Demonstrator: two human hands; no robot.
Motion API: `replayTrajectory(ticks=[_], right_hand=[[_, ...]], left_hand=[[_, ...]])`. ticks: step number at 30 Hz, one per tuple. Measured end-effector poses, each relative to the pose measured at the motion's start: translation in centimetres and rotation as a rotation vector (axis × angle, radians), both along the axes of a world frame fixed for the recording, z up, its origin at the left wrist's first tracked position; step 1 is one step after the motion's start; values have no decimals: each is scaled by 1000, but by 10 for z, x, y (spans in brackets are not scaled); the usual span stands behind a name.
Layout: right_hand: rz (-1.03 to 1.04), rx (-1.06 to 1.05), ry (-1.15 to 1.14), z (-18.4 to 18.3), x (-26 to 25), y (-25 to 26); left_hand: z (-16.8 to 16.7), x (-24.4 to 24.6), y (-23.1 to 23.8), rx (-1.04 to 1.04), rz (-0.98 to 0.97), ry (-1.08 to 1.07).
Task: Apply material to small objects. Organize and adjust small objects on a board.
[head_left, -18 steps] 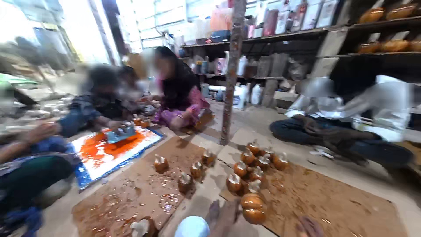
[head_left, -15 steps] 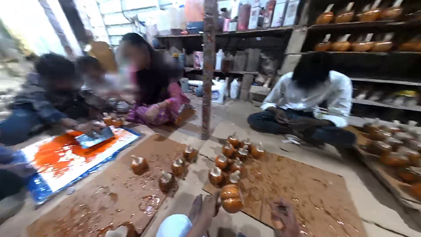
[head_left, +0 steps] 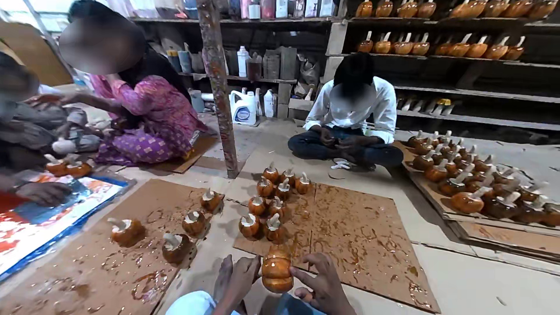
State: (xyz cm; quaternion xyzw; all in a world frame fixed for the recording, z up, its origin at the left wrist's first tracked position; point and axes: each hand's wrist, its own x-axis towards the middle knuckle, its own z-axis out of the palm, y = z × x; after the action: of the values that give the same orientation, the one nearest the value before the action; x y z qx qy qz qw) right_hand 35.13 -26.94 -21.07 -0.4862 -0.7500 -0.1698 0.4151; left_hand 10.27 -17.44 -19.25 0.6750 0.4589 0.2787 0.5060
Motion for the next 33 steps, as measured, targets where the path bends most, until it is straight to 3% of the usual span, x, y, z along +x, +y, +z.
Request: replayTrajectory(ticks=[4,6,9,17,20,25,29,33], right_hand=[[50,-130,171,-3,0,5],[157,-255,397,-11,-4,8],[223,-390,758,-19,-12,13],[281,-412,1077,-1,-23,7],[267,-479,960,-12,-31,6],[-10,-494,395,-9,-47,1],[-203,-402,-136,1,-61,-1],[-161,-349,-231,1,-64,0]], left_hand=[[-2,-1,-7,262,-54,-20],[-8,0,-8,386,-45,-28],[-12,2,-7,413,15,-49],[-18,7,-4,514,273,67],[-17,10,-9,683,300,239],[-21,15,-12,829,348,414],[-13,16,-14,690,258,530],[-7,17,-13,460,193,628]])
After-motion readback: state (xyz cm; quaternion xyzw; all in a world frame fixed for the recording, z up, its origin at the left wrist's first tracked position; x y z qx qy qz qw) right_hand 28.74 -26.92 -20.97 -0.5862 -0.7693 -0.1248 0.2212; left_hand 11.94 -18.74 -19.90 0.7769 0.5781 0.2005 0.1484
